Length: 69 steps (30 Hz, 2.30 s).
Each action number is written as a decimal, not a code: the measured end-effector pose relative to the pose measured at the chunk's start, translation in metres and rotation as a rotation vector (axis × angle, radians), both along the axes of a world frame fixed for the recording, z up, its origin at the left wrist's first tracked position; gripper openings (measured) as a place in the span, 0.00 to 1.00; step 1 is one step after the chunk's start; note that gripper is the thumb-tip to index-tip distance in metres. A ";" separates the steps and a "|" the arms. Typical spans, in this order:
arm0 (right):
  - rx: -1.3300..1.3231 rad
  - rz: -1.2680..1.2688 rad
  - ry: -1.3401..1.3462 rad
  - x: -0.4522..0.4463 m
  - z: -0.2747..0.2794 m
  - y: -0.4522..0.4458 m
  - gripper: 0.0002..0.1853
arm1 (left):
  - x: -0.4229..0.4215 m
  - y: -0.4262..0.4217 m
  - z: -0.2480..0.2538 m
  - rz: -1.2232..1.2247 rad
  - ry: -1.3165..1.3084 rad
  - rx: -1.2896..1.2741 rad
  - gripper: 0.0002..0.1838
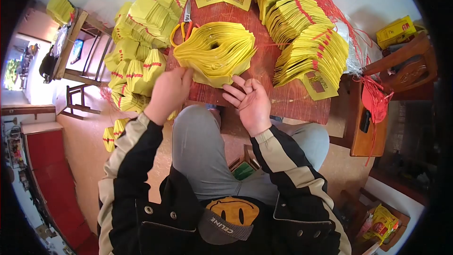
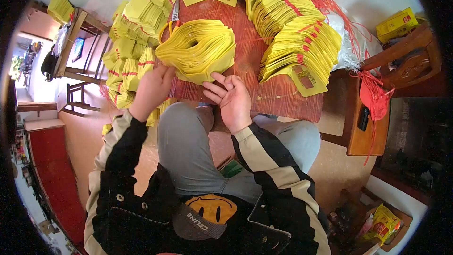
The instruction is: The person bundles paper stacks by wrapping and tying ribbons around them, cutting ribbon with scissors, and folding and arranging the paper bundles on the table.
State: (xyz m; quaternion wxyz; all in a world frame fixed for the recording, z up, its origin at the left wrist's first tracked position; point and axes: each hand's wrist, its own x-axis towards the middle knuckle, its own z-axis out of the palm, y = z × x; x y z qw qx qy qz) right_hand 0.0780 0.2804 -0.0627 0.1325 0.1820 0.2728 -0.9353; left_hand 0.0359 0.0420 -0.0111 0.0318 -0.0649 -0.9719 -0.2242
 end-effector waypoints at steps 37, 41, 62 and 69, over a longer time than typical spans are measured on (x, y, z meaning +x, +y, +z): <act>0.448 -0.056 0.300 -0.010 -0.015 0.008 0.13 | 0.028 0.107 -0.029 0.303 -0.354 0.704 0.24; 0.449 -0.129 0.316 -0.009 -0.027 0.008 0.12 | 0.028 0.107 -0.025 0.333 -0.337 0.602 0.26; 1.045 0.029 0.862 -0.020 -0.019 0.009 0.13 | 0.006 0.113 -0.049 0.131 -0.145 0.742 0.23; 1.276 0.177 0.978 -0.018 -0.024 0.013 0.15 | 0.011 0.111 -0.022 0.084 -0.186 0.256 0.24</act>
